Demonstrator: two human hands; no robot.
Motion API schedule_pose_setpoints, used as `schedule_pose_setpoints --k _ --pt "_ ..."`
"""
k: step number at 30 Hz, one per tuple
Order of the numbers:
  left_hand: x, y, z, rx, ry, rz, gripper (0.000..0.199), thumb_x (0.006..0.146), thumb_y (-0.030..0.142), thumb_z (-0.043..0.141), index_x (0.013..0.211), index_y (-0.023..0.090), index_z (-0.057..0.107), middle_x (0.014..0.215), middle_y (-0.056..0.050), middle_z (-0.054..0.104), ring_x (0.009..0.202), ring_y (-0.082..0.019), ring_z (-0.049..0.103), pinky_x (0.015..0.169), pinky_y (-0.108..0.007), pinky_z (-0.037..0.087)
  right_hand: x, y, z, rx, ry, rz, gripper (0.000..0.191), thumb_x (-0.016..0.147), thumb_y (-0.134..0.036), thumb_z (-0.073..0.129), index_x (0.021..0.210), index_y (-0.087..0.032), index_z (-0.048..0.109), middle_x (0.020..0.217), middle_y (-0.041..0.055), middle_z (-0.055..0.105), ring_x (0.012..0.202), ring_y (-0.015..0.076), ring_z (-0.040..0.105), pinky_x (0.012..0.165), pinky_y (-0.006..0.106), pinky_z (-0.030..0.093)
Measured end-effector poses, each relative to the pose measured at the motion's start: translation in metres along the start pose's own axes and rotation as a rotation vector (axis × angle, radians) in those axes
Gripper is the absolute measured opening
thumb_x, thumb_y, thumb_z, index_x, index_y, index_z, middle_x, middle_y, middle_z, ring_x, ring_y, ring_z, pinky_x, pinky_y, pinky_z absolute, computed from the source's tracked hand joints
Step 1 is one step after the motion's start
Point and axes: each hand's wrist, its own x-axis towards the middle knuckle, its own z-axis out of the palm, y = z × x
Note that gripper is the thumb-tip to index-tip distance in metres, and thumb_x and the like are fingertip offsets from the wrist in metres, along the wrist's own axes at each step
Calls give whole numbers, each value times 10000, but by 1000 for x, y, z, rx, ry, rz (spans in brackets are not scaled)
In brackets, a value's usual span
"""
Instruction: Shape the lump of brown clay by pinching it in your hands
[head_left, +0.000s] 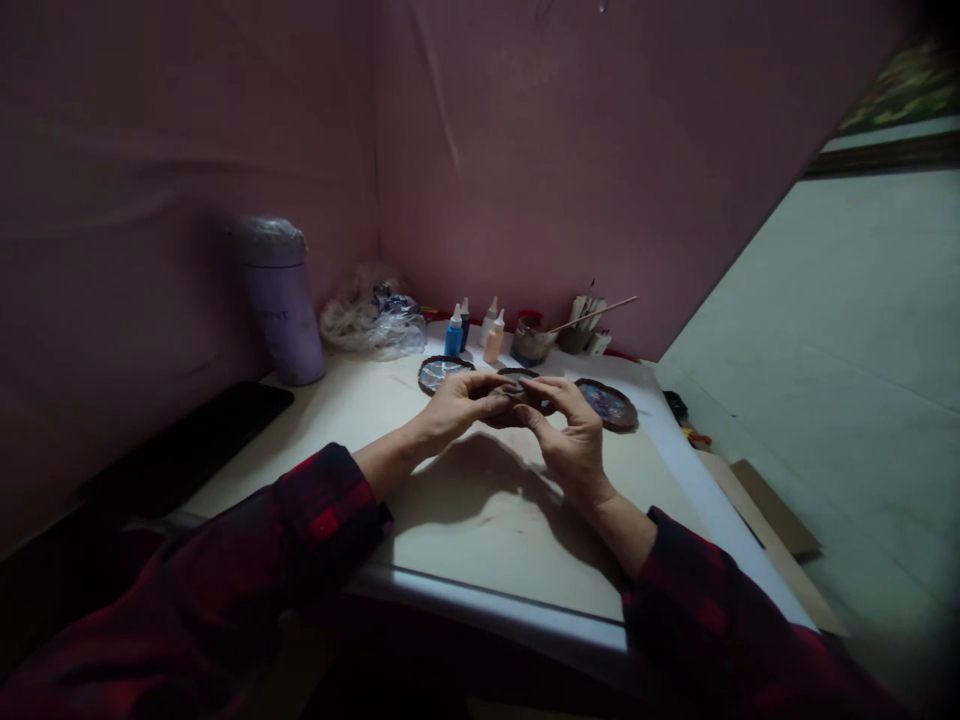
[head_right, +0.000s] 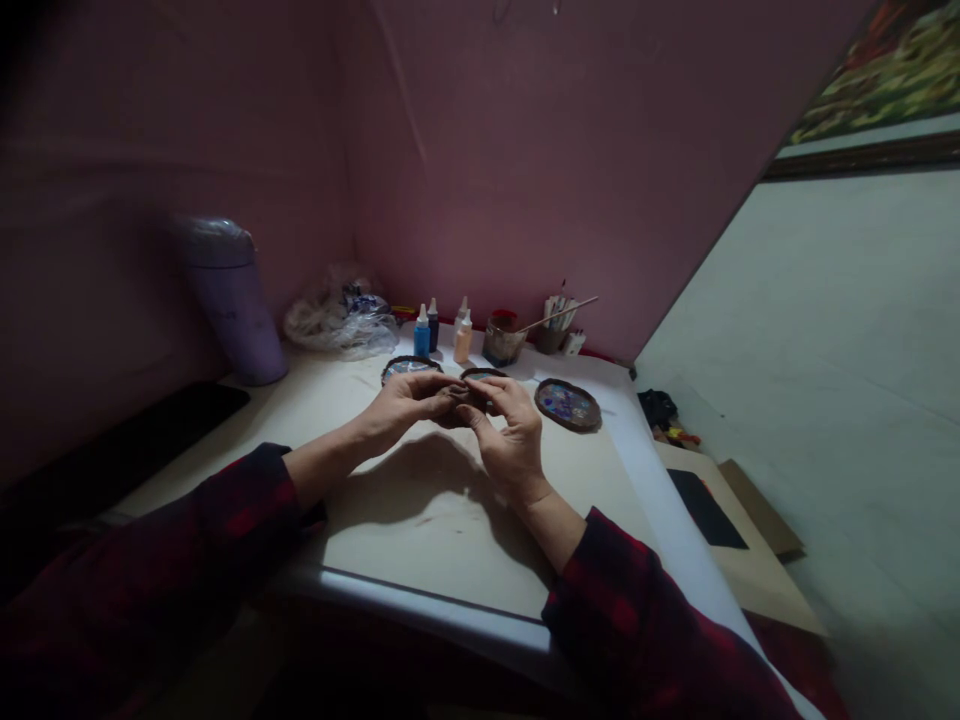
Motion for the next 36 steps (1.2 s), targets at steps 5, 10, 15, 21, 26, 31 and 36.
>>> schedule_pose_setpoints --k 5,10,15,21,26,31,36 --pt "1 3 5 82 35 63 429 651 362 837 975 98 742 887 -93 731 734 -143 650 721 -280 521 1 -4 0 -36 -16 18 151 826 -272 708 968 -221 709 938 44 677 876 196 615 731 329 491" --pt "1 2 4 181 52 60 458 655 383 824 1004 97 744 901 -99 730 761 -160 655 740 -302 519 1 -5 0 -9 -15 47 119 833 -261 698 944 -222 716 900 36 682 836 182 609 722 322 488" --pt "2 -1 0 282 29 57 453 636 331 826 1020 106 741 926 -93 733 795 -173 668 768 -311 530 2 -3 -1 -6 9 35 42 827 -233 696 847 -222 731 881 38 657 856 185 611 732 328 496" --pt "1 -3 -1 411 -23 85 382 641 259 807 995 126 750 966 -78 735 844 -184 673 775 -295 539 2 1 0 -25 28 50 69 834 -233 681 792 -216 733 894 50 646 883 198 618 747 344 512" --pt "2 -3 1 401 47 93 435 635 237 798 1044 106 730 967 -94 725 859 -196 668 785 -317 539 1 1 0 -21 22 54 152 820 -240 699 963 -241 751 993 60 665 935 207 626 783 361 522" --pt "-1 3 6 477 80 99 451 580 189 819 1013 104 728 959 -85 713 848 -185 652 759 -289 517 0 2 1 -40 -20 25 82 803 -230 715 873 -243 754 946 53 663 923 215 625 797 381 521" --pt "-3 3 8 511 88 85 454 588 197 815 1023 107 722 982 -92 711 890 -197 647 792 -309 505 -1 -1 0 -161 -10 -97 74 848 -214 661 798 -221 715 906 56 652 921 219 598 842 406 488"
